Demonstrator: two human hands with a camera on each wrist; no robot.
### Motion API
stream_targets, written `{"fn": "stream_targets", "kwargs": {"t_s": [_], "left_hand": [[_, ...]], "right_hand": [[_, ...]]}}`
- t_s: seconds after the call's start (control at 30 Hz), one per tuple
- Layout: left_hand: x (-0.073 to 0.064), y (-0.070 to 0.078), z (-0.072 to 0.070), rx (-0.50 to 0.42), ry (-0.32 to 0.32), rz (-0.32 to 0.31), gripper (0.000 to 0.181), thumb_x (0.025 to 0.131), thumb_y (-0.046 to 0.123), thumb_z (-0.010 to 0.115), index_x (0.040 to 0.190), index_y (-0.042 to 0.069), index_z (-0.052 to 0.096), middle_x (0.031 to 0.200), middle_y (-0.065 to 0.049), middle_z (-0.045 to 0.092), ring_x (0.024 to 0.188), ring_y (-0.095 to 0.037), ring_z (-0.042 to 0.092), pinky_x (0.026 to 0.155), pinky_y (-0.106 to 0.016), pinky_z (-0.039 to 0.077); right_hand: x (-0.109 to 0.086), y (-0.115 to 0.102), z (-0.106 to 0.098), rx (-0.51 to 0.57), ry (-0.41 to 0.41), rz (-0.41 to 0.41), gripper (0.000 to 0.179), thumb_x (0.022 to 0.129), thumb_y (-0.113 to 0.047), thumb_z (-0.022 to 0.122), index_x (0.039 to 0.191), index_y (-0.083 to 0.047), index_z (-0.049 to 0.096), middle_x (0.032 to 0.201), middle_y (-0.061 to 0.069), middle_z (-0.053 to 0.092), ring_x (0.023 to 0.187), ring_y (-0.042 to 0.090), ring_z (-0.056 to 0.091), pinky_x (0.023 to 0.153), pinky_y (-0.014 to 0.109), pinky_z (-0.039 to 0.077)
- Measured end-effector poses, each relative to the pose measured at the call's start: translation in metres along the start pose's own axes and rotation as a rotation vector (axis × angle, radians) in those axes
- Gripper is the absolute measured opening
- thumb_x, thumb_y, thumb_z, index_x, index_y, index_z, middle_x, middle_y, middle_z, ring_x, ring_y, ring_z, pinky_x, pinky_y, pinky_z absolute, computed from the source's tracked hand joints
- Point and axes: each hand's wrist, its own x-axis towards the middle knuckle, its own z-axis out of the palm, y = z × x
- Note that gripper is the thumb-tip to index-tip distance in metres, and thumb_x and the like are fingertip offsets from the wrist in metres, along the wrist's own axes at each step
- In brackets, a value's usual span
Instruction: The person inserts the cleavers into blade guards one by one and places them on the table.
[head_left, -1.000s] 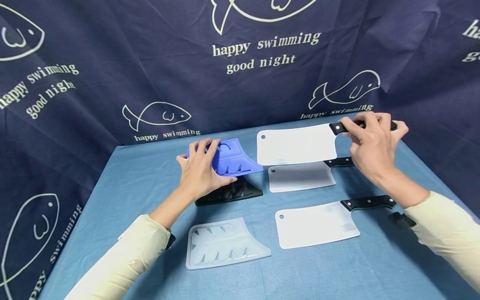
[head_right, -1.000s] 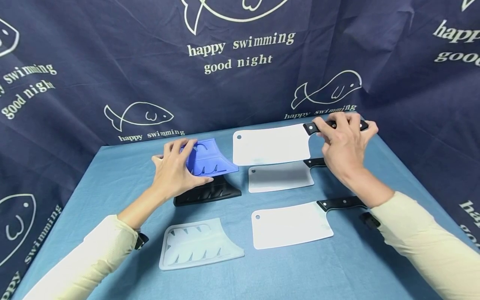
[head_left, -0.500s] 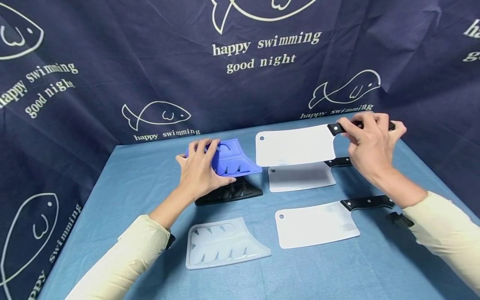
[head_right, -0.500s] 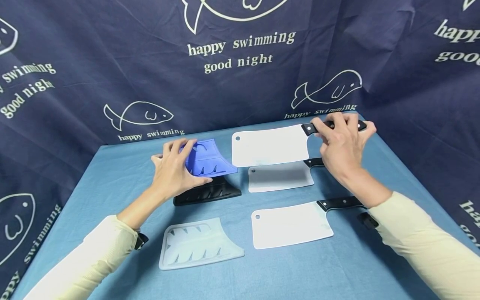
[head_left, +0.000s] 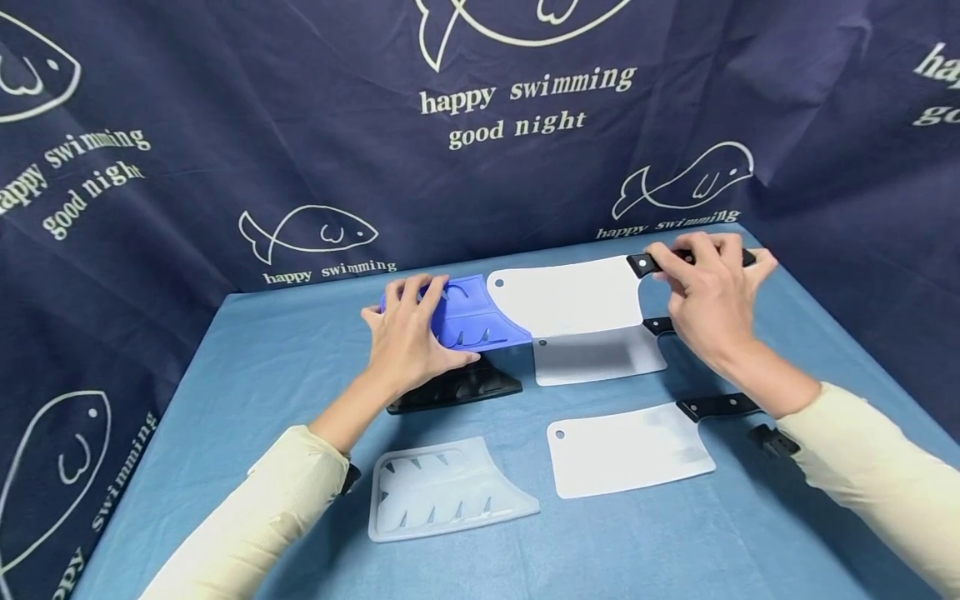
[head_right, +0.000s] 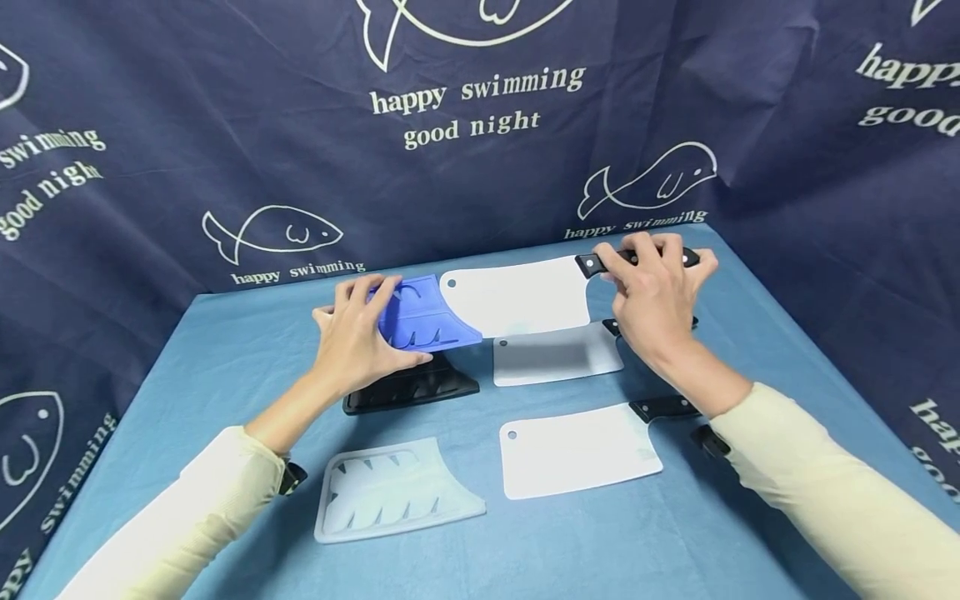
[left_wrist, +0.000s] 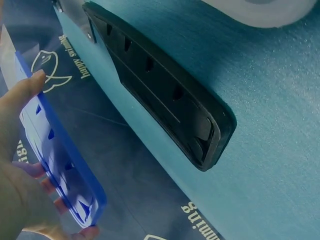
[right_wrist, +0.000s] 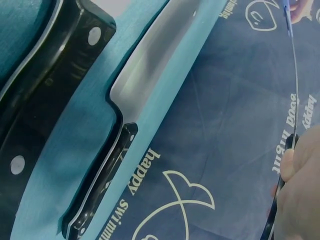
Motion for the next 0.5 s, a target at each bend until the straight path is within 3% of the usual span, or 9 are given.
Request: {"fn": "stream_targets", "kwargs": {"t_s": [0.2, 0.4, 0.5], "left_hand": [[0.001, 0.000, -0.003, -0.011, 0.031, 0.016, 0.108, 0.048, 0.062, 0.086, 0.139, 0.019, 0.048, 0.131, -0.006, 0.048, 0.121, -0.032, 0.035, 0.078, -0.066, 0.028], [0.000, 0.009, -0.003, 0.034, 0.038, 0.129, 0.107, 0.047, 0.061, 0.087, 0.136, 0.016, 0.049, 0.132, -0.008, 0.048, 0.121, -0.035, 0.038, 0.080, -0.067, 0.028], [0.000, 0.013, -0.002, 0.043, 0.043, 0.139, 0.106, 0.047, 0.059, 0.088, 0.137, 0.017, 0.049, 0.132, -0.008, 0.048, 0.122, -0.035, 0.037, 0.082, -0.067, 0.027]], "right_hand": [[0.002, -0.001, 0.002, 0.004, 0.004, -0.002, 0.028, 0.092, -0.002, 0.056, 0.112, -0.014, 0.071, 0.102, 0.019, 0.059, 0.094, 0.043, 0.042, 0.081, 0.066, 0.012], [0.002, -0.006, 0.006, -0.009, -0.026, -0.067, 0.024, 0.094, -0.004, 0.056, 0.111, -0.015, 0.068, 0.101, 0.019, 0.057, 0.093, 0.043, 0.042, 0.079, 0.065, 0.013], [0.001, -0.008, 0.008, -0.014, -0.022, -0.074, 0.024, 0.094, -0.004, 0.055, 0.110, -0.015, 0.068, 0.101, 0.019, 0.057, 0.092, 0.042, 0.042, 0.078, 0.065, 0.014]]}}
